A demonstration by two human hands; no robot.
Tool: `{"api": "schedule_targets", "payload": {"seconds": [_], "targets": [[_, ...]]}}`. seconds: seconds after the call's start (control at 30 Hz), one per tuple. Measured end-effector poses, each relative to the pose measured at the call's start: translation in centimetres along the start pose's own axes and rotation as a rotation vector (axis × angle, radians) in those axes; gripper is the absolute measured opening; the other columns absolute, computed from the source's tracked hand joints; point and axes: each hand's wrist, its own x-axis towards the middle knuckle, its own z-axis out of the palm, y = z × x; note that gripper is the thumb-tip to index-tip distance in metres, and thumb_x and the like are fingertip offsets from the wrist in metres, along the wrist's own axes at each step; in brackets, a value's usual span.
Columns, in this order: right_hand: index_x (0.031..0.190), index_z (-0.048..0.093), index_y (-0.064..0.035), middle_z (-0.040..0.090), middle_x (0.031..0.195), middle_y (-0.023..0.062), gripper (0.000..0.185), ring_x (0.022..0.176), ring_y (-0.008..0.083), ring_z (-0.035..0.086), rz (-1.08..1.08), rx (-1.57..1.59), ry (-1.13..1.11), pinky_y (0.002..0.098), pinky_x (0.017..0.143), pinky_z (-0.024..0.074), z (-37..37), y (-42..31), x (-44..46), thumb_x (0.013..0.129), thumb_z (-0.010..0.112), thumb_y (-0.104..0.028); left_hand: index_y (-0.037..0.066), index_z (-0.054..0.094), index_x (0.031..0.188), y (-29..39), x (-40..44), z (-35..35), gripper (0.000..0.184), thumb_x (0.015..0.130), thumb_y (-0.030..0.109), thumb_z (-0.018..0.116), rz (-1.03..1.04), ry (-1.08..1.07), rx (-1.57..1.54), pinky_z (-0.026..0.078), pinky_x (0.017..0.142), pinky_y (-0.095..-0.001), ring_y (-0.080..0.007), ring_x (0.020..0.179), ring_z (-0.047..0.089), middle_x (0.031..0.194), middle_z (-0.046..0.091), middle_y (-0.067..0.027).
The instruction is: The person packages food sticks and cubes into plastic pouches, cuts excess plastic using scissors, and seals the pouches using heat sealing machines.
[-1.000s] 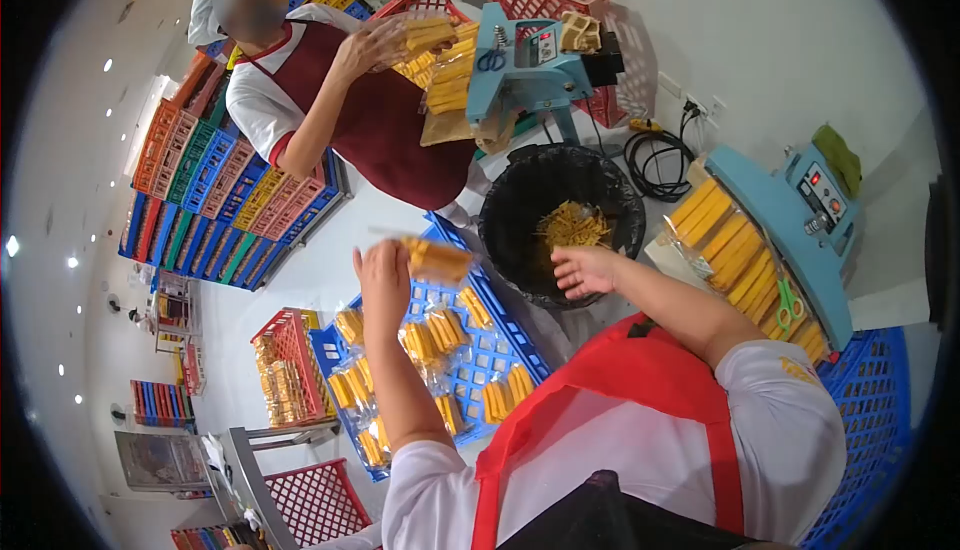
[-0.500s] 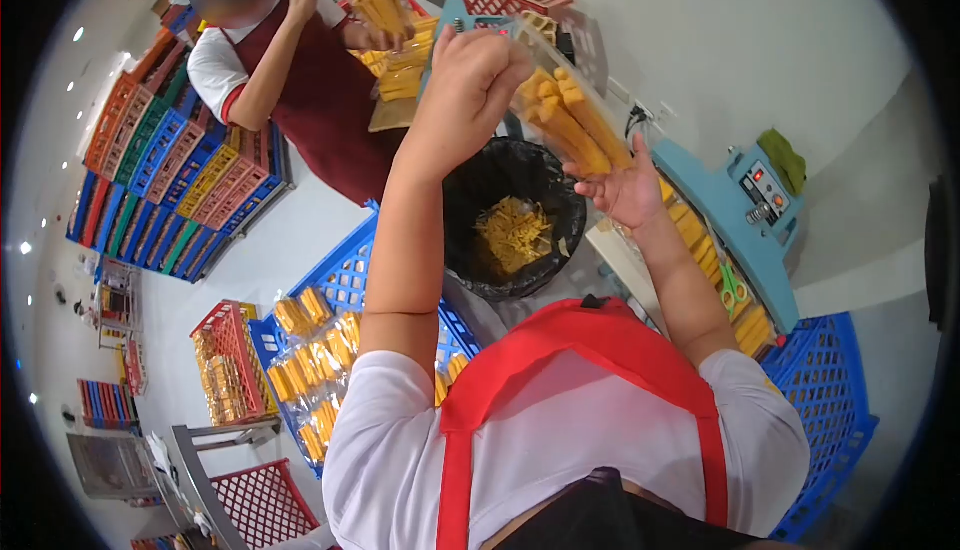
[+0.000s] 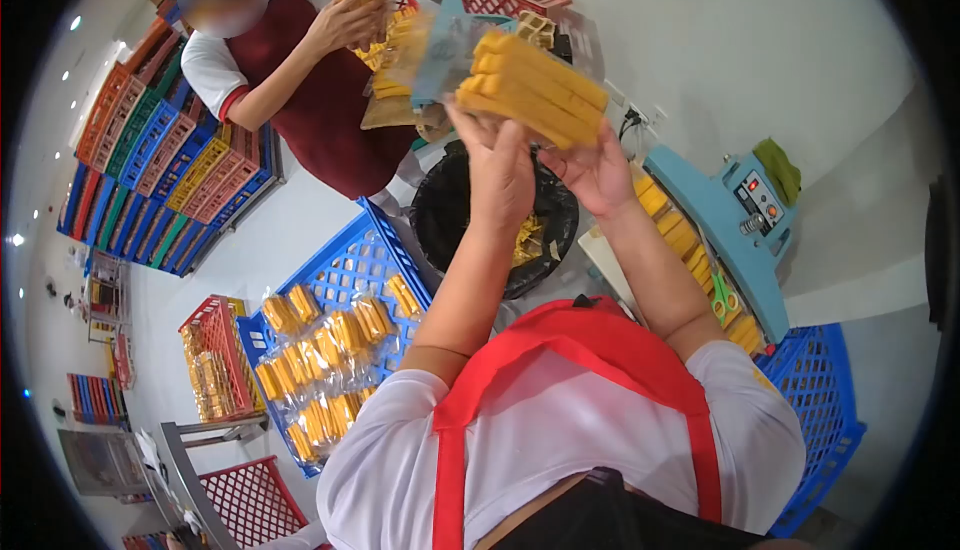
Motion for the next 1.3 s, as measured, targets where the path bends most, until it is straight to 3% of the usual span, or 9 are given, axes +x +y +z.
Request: {"api": "schedule_targets", "payload": {"seconds": [0.1, 0.23, 0.4, 0.53, 0.8, 0.87, 1.03, 1.1, 1.3], "targets": [[0.126, 0.032, -0.0153, 0.046, 0.118, 0.0124, 0.055, 0.105, 0.0285, 0.048, -0.134, -0.426, 0.005, 0.0406, 0.081, 0.0444, 1.8, 0.3, 0.3, 0.083, 0.039, -0.049, 0.016, 0.007, 0.132, 0.7, 0.9, -1.4, 0.078, 0.073, 0.007, 0.057, -0.091, 0.027, 0.032, 0.029, 0.095, -0.0375, -0.0226, 0.118, 0.031, 0.129, 0.027, -0.0077], [0.125, 0.034, -0.0157, 0.049, 0.114, 0.0112, 0.055, 0.105, 0.0291, 0.047, 0.193, -0.169, -0.073, 0.0434, 0.080, 0.0438, 1.4, -1.0, -0.8, 0.082, 0.038, -0.051, 0.016, 0.010, 0.132, 2.7, 1.9, -3.2, 0.082, 0.070, 0.006, 0.064, 0.014, -0.125, 0.152, 0.033, 0.093, -0.0384, -0.0235, 0.114, 0.037, 0.124, 0.034, -0.0084], [0.121, 0.039, -0.0073, 0.050, 0.113, 0.0131, 0.053, 0.100, 0.0277, 0.051, 0.362, 0.128, -0.153, 0.0438, 0.076, 0.0464, 0.8, 0.2, -1.7, 0.084, 0.038, -0.046, 0.011, -0.008, 0.133, 2.8, 0.0, -3.0, 0.123, 0.048, 0.015, 0.081, -0.090, -0.357, 0.394, 0.032, 0.094, -0.0374, -0.0231, 0.114, 0.034, 0.128, 0.026, -0.0117], [0.119, 0.040, -0.0019, 0.048, 0.116, 0.0118, 0.043, 0.104, 0.0227, 0.049, 0.150, 0.101, -0.293, 0.0370, 0.086, 0.0420, 1.3, -0.3, -1.7, 0.088, 0.036, -0.032, 0.014, -0.011, 0.132, 2.9, -1.4, -1.4, 0.127, 0.046, 0.013, 0.082, 0.002, -0.519, 0.614, 0.040, 0.087, -0.0347, -0.0243, 0.107, 0.043, 0.126, 0.029, -0.0131], [0.120, 0.039, -0.0018, 0.047, 0.117, 0.0121, 0.044, 0.106, 0.0215, 0.047, 0.000, -0.089, -0.392, 0.0334, 0.090, 0.0385, 3.1, -0.8, -3.2, 0.089, 0.036, -0.032, 0.011, -0.005, 0.133, 3.1, -1.8, -0.6, 0.125, 0.043, 0.010, 0.082, 0.145, -0.617, 0.623, 0.040, 0.087, -0.0350, -0.0229, 0.105, 0.044, 0.121, 0.034, -0.0135], [0.120, 0.041, -0.0049, 0.047, 0.117, 0.0118, 0.045, 0.106, 0.0227, 0.047, 0.168, -0.063, -0.073, 0.0380, 0.086, 0.0419, 1.3, -0.7, -2.6, 0.087, 0.038, -0.037, 0.008, -0.004, 0.133, 4.2, -2.2, 0.3, 0.123, 0.046, 0.014, 0.083, -0.110, -0.414, 0.457, 0.040, 0.085, -0.0340, -0.0226, 0.102, 0.047, 0.112, 0.042, -0.0117], [0.123, 0.037, -0.0137, 0.048, 0.116, 0.0095, 0.049, 0.102, 0.0254, 0.050, 0.432, 0.112, -0.146, 0.0461, 0.075, 0.0465, 0.3, -0.4, -4.2, 0.084, 0.042, -0.043, 0.008, -0.001, 0.133, 3.8, -0.2, -2.0, 0.112, 0.052, 0.005, 0.077, -0.162, -0.491, 0.217, 0.040, 0.086, -0.0353, -0.0231, 0.106, 0.046, 0.116, 0.043, -0.0131], [0.126, 0.031, -0.0096, 0.041, 0.122, 0.0119, 0.054, 0.106, 0.0315, 0.046, 0.284, -0.028, -0.130, 0.0456, 0.081, 0.0438, 0.3, 0.2, -4.2, 0.086, 0.036, -0.044, 0.006, 0.001, 0.133, 2.7, -0.1, -1.6, 0.101, 0.061, 0.006, 0.071, -0.238, -0.210, 0.201, 0.039, 0.087, -0.0345, -0.0239, 0.108, 0.044, 0.117, 0.041, -0.0143], [0.127, 0.029, -0.0137, 0.047, 0.116, 0.0042, 0.050, 0.103, 0.0208, 0.048, -0.217, -0.593, 0.094, 0.0379, 0.082, 0.0428, 2.3, 0.9, -3.2, 0.084, 0.050, -0.026, 0.006, -0.021, 0.128, 1.3, -0.5, 0.0, 0.103, 0.069, 0.009, 0.063, -0.258, -0.111, 0.279, 0.033, 0.091, -0.0335, -0.0221, 0.110, 0.039, 0.121, 0.034, -0.0154]]}}
